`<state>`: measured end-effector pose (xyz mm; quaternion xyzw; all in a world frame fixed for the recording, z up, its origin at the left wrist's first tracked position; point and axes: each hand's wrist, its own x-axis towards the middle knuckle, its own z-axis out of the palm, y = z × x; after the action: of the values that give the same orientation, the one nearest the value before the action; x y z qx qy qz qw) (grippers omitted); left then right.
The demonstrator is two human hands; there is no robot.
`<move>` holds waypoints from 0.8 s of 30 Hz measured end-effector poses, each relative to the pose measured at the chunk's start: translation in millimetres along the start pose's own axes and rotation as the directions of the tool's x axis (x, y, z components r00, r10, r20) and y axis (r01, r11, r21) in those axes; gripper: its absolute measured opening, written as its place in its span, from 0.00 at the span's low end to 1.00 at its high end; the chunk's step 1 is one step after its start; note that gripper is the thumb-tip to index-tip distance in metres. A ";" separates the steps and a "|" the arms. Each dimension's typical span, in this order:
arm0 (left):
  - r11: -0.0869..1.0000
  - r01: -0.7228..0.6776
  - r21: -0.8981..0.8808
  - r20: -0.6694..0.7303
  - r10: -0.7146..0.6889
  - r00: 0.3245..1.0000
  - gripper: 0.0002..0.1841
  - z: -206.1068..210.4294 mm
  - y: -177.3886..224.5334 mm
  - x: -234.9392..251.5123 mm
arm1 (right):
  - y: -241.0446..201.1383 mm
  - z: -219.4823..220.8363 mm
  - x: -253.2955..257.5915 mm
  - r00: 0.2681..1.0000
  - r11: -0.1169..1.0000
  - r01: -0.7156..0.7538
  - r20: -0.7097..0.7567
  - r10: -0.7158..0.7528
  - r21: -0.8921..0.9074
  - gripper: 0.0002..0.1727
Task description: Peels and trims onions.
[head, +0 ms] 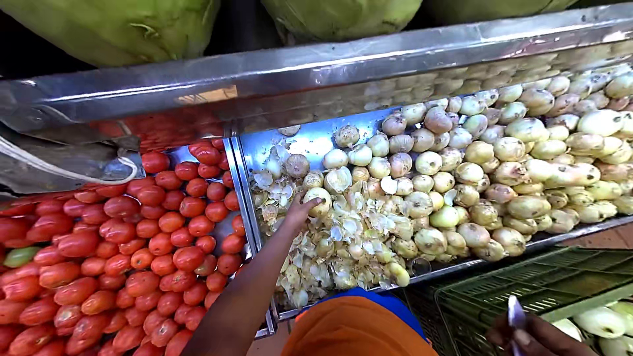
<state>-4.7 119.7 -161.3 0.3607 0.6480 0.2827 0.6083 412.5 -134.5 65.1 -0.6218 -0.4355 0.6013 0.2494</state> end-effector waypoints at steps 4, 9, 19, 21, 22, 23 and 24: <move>0.861 0.116 -0.495 0.171 -0.034 0.985 0.28 -12.5 22.9 -72.9 | -21.7 40.2 54.7 0.984 0.970 0.112 0.158 -0.079 -0.214 0.18; 0.914 0.034 -0.404 0.169 0.038 0.985 0.24 -10.1 37.3 -140.2 | -58.5 112.6 139.3 0.955 0.681 0.293 0.241 -0.172 -0.672 0.30; 0.984 -0.048 -0.172 0.197 0.082 0.977 0.24 -19.1 37.6 -177.3 | -114.1 163.3 188.6 0.833 -0.042 0.493 0.485 -0.265 -0.869 0.45; 0.989 -0.054 -0.135 0.257 0.087 0.962 0.24 -19.0 39.4 -177.3 | -110.3 160.5 190.7 0.762 -0.076 0.575 0.567 -0.314 -0.815 0.45; 0.991 -0.058 -0.124 0.296 0.093 0.951 0.24 -18.4 40.0 -175.2 | -107.8 158.4 191.7 0.724 -0.084 0.612 0.600 -0.340 -0.786 0.45; 0.993 -0.060 -0.105 0.332 0.091 0.939 0.24 -17.8 41.6 -174.2 | -105.8 156.9 191.5 0.690 -0.089 0.642 0.625 -0.366 -0.761 0.44; 0.995 -0.064 -0.077 0.360 0.087 0.929 0.24 -17.0 43.3 -175.0 | -103.7 156.6 189.6 0.662 -0.088 0.666 0.641 -0.388 -0.741 0.43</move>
<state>-16.2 4.0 -22.4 0.4116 0.5008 0.2551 0.7175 217.0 43.0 27.1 -0.3300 -0.9381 0.1000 -0.0320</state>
